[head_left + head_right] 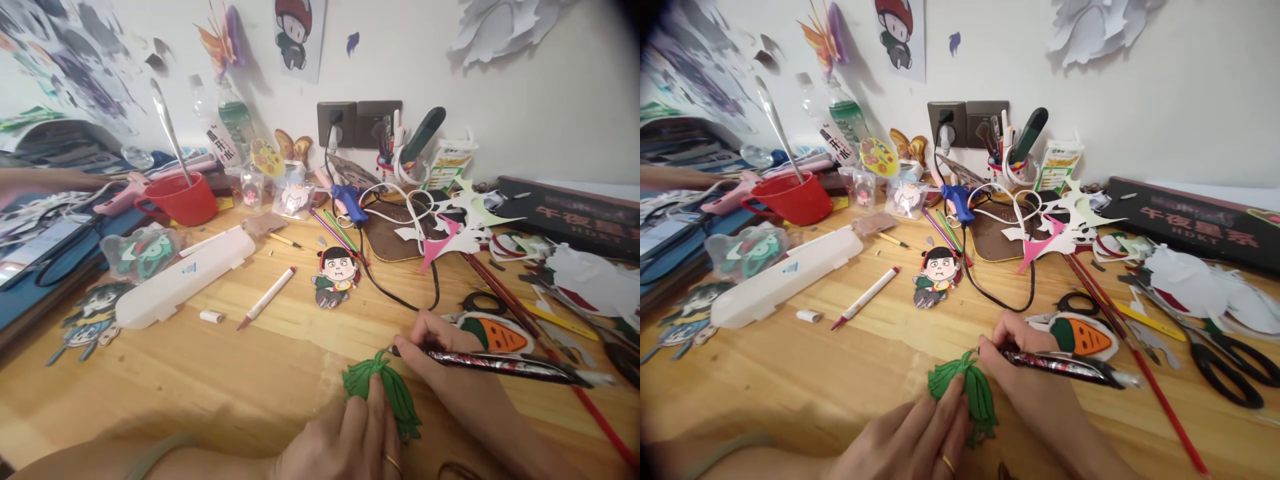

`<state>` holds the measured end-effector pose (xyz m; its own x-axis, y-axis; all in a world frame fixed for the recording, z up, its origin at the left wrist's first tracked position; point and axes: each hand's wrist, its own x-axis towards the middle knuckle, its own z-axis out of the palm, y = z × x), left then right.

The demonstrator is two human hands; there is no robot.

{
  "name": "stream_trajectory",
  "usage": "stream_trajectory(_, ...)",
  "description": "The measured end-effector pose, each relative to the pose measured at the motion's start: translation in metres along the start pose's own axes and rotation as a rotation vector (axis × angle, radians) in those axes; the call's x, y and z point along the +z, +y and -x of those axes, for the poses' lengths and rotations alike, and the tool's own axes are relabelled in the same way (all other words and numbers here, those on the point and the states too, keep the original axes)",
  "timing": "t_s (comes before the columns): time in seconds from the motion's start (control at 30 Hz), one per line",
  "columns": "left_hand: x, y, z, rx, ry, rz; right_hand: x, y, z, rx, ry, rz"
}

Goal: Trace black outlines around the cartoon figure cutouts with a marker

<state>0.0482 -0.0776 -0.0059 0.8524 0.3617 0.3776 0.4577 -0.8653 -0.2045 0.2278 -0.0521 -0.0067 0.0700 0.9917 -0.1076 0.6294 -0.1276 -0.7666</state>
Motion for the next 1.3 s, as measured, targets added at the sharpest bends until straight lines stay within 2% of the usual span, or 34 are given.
stream_trajectory(0.13, -0.007, -0.022, -0.008, -0.162, -0.089, 0.313, 0.000, 0.002, -0.001, 0.003, 0.073, -0.047)
stream_trajectory(0.2, -0.012, -0.034, -0.014, -0.320, -0.242, 0.366, -0.001, 0.003, -0.001, 0.003, 0.097, -0.057)
stream_trajectory(0.27, -0.015, -0.042, -0.020, -0.432, -0.337, 0.399, -0.002, 0.004, 0.000, -0.007, 0.095, -0.067)
stream_trajectory(0.37, -0.013, -0.044, -0.024, -0.494, -0.444, 0.516, -0.001, 0.004, 0.002, -0.029, 0.082, -0.076)
stream_trajectory(0.43, -0.008, -0.042, -0.024, -0.517, -0.466, 0.596, 0.000, 0.004, 0.004, -0.034, 0.092, -0.077)
stream_trajectory(0.53, -0.002, -0.040, -0.023, -0.589, -0.432, 0.701, 0.001, 0.005, 0.006, -0.058, 0.123, -0.095)
stream_trajectory(0.63, 0.002, -0.042, -0.023, -0.779, -0.393, 0.972, -0.004, 0.005, 0.005, -0.090, 0.180, -0.161)
stream_trajectory(0.73, -0.003, -0.044, -0.029, -0.972, -0.250, 1.346, -0.014, 0.000, 0.002, -0.086, 0.263, -0.265)
stream_trajectory(0.83, -0.014, -0.047, -0.040, -1.036, -0.086, 1.480, -0.026, -0.012, 0.003, -0.096, 0.328, -0.311)
stream_trajectory(0.93, -0.024, -0.047, -0.046, -0.946, 0.070, 1.360, -0.036, -0.030, 0.014, -0.212, 0.455, -0.254)
stream_trajectory(1.03, -0.027, -0.047, -0.049, -0.679, 0.310, 1.100, -0.043, -0.047, 0.029, -0.350, 0.638, -0.131)
stream_trajectory(1.07, -0.027, -0.046, -0.050, -0.591, 0.378, 1.028, -0.045, -0.052, 0.034, -0.450, 0.655, -0.116)
stream_trajectory(1.17, -0.028, -0.046, -0.055, -0.424, 0.506, 0.896, -0.053, -0.060, 0.043, -0.707, 0.571, -0.091)
stream_trajectory(1.23, -0.029, -0.045, -0.059, -0.371, 0.557, 0.847, -0.056, -0.061, 0.045, -0.780, 0.536, -0.082)
stream_trajectory(1.3, -0.031, -0.043, -0.064, -0.337, 0.594, 0.828, -0.057, -0.060, 0.047, -0.790, 0.537, -0.086)
